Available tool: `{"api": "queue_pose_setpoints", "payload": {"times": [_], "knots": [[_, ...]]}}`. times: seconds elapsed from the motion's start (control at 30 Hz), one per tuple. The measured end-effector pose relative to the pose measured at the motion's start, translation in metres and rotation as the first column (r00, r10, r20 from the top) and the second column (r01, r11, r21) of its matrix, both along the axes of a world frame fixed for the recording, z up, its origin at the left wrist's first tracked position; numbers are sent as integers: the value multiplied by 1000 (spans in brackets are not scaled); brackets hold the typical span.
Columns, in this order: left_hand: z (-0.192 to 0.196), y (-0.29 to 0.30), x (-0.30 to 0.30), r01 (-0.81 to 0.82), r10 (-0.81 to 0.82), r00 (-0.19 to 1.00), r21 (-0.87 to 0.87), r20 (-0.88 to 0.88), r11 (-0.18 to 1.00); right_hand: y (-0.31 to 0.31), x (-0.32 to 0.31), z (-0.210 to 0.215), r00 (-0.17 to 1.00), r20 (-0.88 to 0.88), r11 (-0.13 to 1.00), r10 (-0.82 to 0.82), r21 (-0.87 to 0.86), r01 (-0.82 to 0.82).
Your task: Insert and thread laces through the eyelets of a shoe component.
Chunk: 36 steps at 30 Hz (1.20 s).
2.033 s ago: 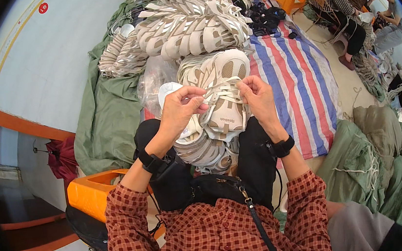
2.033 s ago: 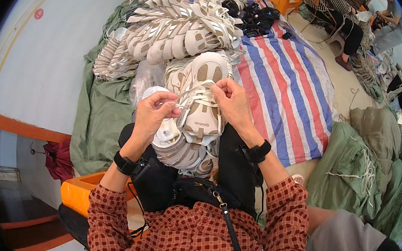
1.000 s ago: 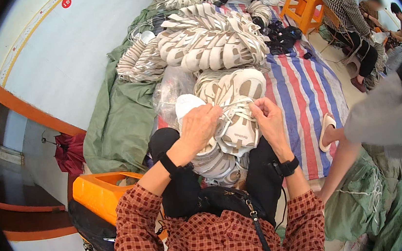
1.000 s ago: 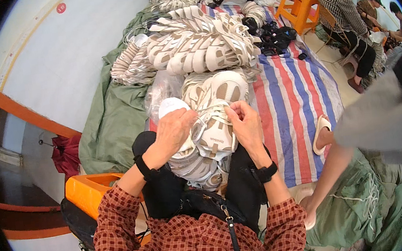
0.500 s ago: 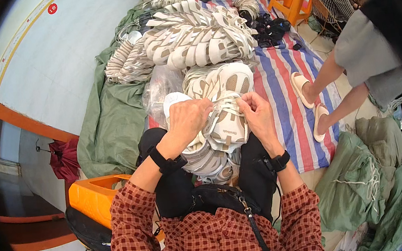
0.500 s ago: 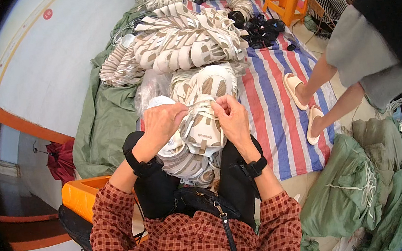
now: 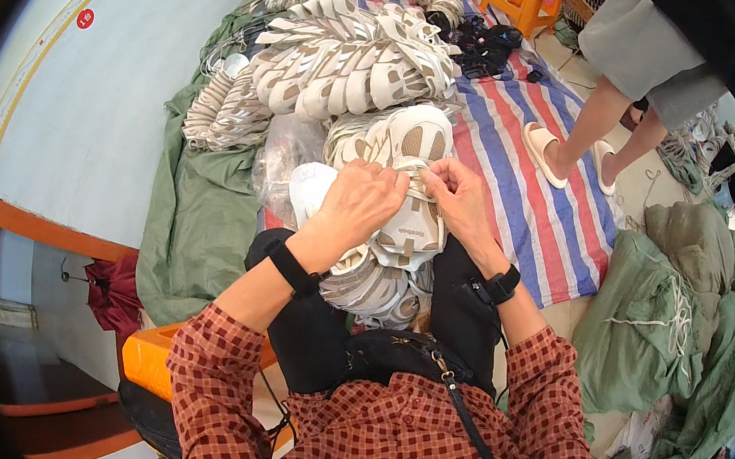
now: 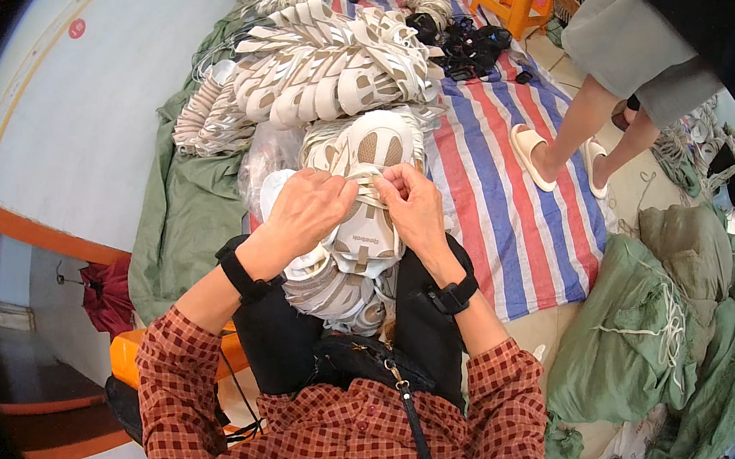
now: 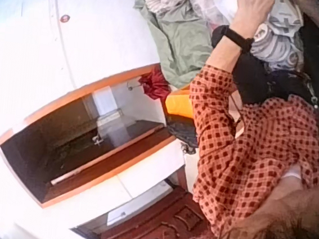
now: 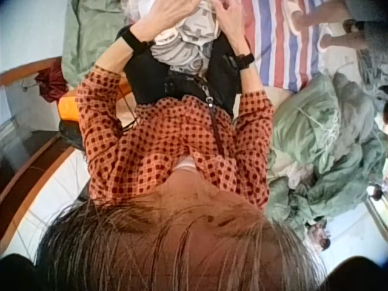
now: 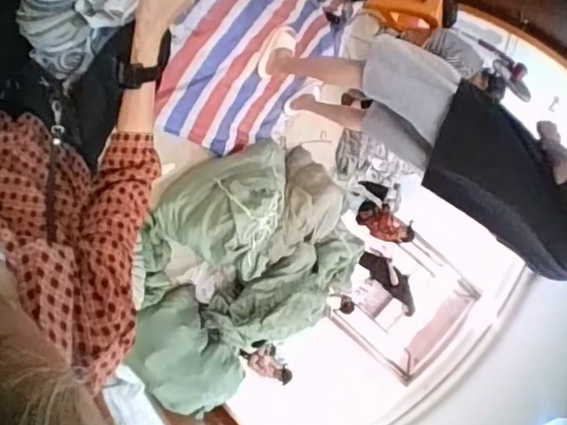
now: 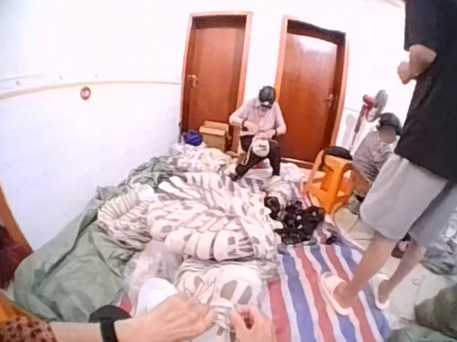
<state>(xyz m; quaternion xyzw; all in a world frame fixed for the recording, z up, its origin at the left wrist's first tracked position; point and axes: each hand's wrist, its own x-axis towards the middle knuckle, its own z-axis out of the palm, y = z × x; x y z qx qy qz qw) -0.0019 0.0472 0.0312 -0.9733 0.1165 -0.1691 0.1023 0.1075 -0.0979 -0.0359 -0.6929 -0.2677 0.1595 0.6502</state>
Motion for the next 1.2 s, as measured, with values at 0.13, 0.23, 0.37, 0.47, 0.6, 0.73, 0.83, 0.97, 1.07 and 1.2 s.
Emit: {"api": "queue_pose_setpoints", "payload": {"times": [0.13, 0.23, 0.37, 0.47, 0.6, 0.73, 0.83, 0.97, 1.07, 1.2], "knots": [[-9, -2, -2, 19, -19, 1000, -46, -8, 999, -4, -1, 1, 1000, -8, 1000, -9, 27, 10], [-11, -15, -11, -101, 104, 995, -282, -6, 954, -13, -7, 10, 989, 109, 995, -95, 30, 92], [-18, -33, -30, -230, 294, 955, -515, 44, 826, -42, -40, 21, 837, 526, 960, -152, -123, 251], [-33, -38, -29, -212, 327, 938, -553, 116, 806, -55, -56, 12, 755, 645, 931, -115, -195, 308], [-41, -33, -25, -242, 375, 908, -494, 189, 835, -52, -55, 1, 791, 599, 928, -128, -209, 309], [-49, -30, -16, -261, 411, 886, -502, 213, 824, -42, -47, -7, 749, 640, 923, -173, -159, 350], [-49, -32, -15, -257, 397, 903, -534, 165, 805, -48, -41, -8, 738, 658, 936, -150, -145, 320], [-44, -36, -6, -146, 244, 958, -480, 149, 865, -58, -38, 11, 646, 761, 863, 66, -369, 346], [-44, -31, -16, -227, 256, 961, -225, 108, 948, -41, -46, 21, 525, 745, 665, 412, -640, 385], [-48, -33, -2, -345, 346, 938, 112, 17, 932, -15, -41, 30, 508, 523, 441, 684, -852, 283]]}}
